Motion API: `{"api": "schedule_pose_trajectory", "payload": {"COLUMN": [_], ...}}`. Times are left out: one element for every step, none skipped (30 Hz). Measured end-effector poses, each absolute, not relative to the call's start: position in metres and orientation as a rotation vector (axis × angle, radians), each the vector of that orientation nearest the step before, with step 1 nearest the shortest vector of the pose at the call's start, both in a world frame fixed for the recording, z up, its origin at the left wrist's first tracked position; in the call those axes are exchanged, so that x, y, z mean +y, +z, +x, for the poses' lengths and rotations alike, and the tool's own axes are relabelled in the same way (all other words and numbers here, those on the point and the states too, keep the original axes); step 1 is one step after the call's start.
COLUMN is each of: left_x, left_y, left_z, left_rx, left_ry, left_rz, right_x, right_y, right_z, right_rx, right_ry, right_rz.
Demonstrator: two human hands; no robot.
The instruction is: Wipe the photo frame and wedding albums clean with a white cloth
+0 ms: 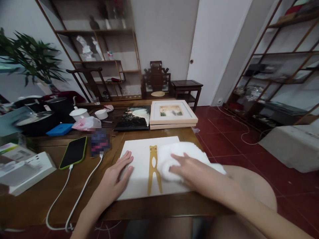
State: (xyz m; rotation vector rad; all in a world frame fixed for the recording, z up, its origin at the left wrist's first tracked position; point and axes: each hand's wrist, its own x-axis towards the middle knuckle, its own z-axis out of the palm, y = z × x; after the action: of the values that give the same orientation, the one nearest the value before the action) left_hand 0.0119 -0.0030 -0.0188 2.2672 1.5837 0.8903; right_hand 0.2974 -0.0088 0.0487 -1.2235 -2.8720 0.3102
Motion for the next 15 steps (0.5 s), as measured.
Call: {"api": "schedule_pose_trajectory", "payload": {"left_x": [-0.003, -0.003, -0.003, -0.003, -0.003, -0.002, -0.002, -0.002, -0.002, -0.002, -0.003, -0.003, -0.003, -0.003, -0.003], "left_y": [-0.02, -0.021, -0.022, -0.022, -0.023, -0.023, -0.023, -0.022, -0.022, -0.021, -0.02, -0.02, -0.019, -0.019, -0.018], "left_z": [0.011, 0.011, 0.01, 0.01, 0.009, 0.009, 0.008, 0.008, 0.008, 0.008, 0.008, 0.009, 0.009, 0.009, 0.009], "left_rx": [1.583, 1.586, 1.588, 1.59, 1.591, 1.589, 1.585, 1.58, 1.573, 1.568, 1.563, 1.563, 1.565, 1.57, 1.574], "left_ry": [0.901, 0.905, 0.902, 0.893, 0.881, 0.868, 0.858, 0.849, 0.845, 0.844, 0.844, 0.845, 0.844, 0.845, 0.848], "left_rz": [2.278, 2.29, 2.304, 2.317, 2.329, 2.34, 2.348, 2.354, 2.357, 2.356, 2.352, 2.345, 2.336, 2.326, 2.315], "right_x": [-0.021, -0.032, -0.039, -0.042, -0.042, -0.037, -0.029, -0.018, -0.004, 0.011, 0.026, 0.04, 0.053, 0.063, 0.07], "right_y": [0.048, 0.048, 0.048, 0.049, 0.051, 0.053, 0.054, 0.056, 0.058, 0.059, 0.059, 0.06, 0.06, 0.059, 0.059], "right_z": [0.299, 0.301, 0.302, 0.302, 0.302, 0.302, 0.3, 0.298, 0.296, 0.293, 0.291, 0.289, 0.287, 0.285, 0.284], "right_rx": [-2.884, -2.89, -2.89, -2.89, -2.881, -2.872, -2.871, -2.877, -2.886, -2.889, -2.886, -2.878, -2.863, -2.847, -2.836], "right_ry": [0.347, 0.375, 0.403, 0.433, 0.457, 0.475, 0.488, 0.487, 0.469, 0.433, 0.389, 0.344, 0.298, 0.26, 0.235], "right_rz": [-1.183, -1.155, -1.136, -1.128, -1.136, -1.153, -1.166, -1.175, -1.18, -1.182, -1.185, -1.19, -1.199, -1.205, -1.209]}}
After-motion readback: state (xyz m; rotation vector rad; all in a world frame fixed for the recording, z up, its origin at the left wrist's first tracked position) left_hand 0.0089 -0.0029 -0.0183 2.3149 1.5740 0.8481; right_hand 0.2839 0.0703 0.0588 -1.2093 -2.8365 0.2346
